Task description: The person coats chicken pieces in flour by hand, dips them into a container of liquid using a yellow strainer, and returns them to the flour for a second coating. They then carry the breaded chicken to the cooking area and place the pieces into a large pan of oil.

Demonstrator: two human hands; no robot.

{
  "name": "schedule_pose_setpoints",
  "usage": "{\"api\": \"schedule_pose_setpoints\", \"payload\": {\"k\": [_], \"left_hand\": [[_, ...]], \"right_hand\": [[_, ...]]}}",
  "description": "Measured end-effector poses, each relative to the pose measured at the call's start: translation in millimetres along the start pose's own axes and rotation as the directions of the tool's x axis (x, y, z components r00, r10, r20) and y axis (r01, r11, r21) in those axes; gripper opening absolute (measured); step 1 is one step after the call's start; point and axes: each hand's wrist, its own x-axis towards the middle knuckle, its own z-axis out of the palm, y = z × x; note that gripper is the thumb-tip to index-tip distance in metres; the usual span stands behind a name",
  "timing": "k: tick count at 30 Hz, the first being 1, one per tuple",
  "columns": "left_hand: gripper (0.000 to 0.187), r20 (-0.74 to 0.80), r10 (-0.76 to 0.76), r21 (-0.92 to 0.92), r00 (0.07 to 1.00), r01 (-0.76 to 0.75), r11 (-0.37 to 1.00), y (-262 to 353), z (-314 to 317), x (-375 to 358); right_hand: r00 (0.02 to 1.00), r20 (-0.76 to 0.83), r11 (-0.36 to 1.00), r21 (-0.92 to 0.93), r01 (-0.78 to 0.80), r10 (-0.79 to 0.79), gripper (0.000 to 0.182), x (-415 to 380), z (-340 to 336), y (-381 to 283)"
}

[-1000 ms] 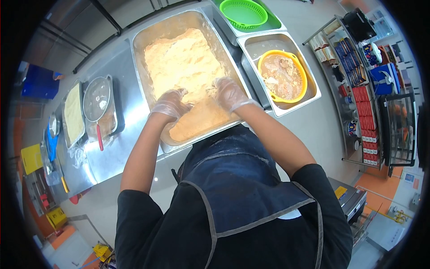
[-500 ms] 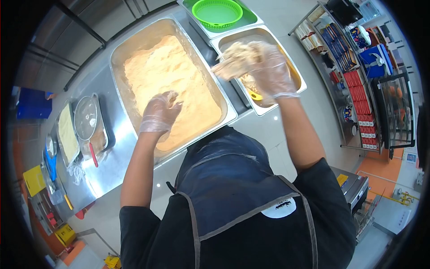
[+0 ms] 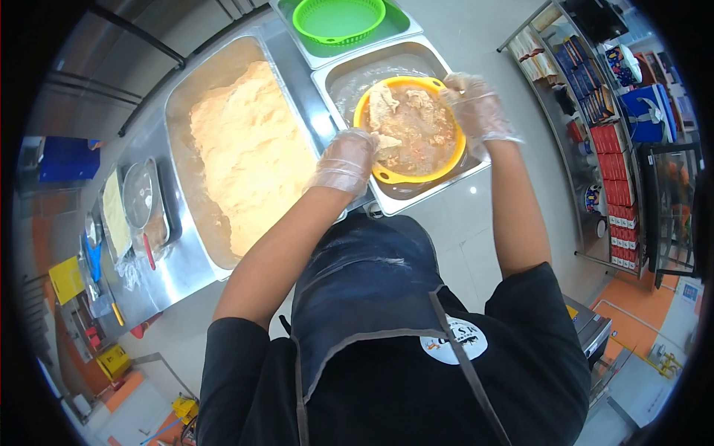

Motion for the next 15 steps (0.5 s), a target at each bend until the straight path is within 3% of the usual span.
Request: {"api": "schedule_pose_setpoints", "payload": {"k": [3,5,8,11,15], "left_hand": [[0.009,0.054,-0.005,0.128,0.999,-0.002,0.992,9,4,7],[0.008,0.093,-0.108,0.160,0.990,0.092,0.983,22,2,15],[0.010,0.192,-0.109,0.360,0.975,0.033,0.932,36,-3,21],[0.011,0.162,-0.165,0.294,0.973,0.112,0.949,57,-34,7],[0.017,-0.127,-0.206,0.127,0.970,0.222,0.967,49,-52,-33]], "right_hand": [[0.997,-0.082,1.000,-0.011,-0.005,0.005,0.025,18,-18,32],[0.997,0.044,0.989,-0.132,0.064,-0.058,0.023,30,-25,26],[0.959,0.218,0.965,-0.147,0.217,-0.182,0.024,53,-6,30],[0.923,0.286,0.918,-0.225,0.325,-0.257,0.023,60,3,17],[0.885,0.411,0.872,-0.326,0.366,-0.217,0.024,77,18,24]]}}
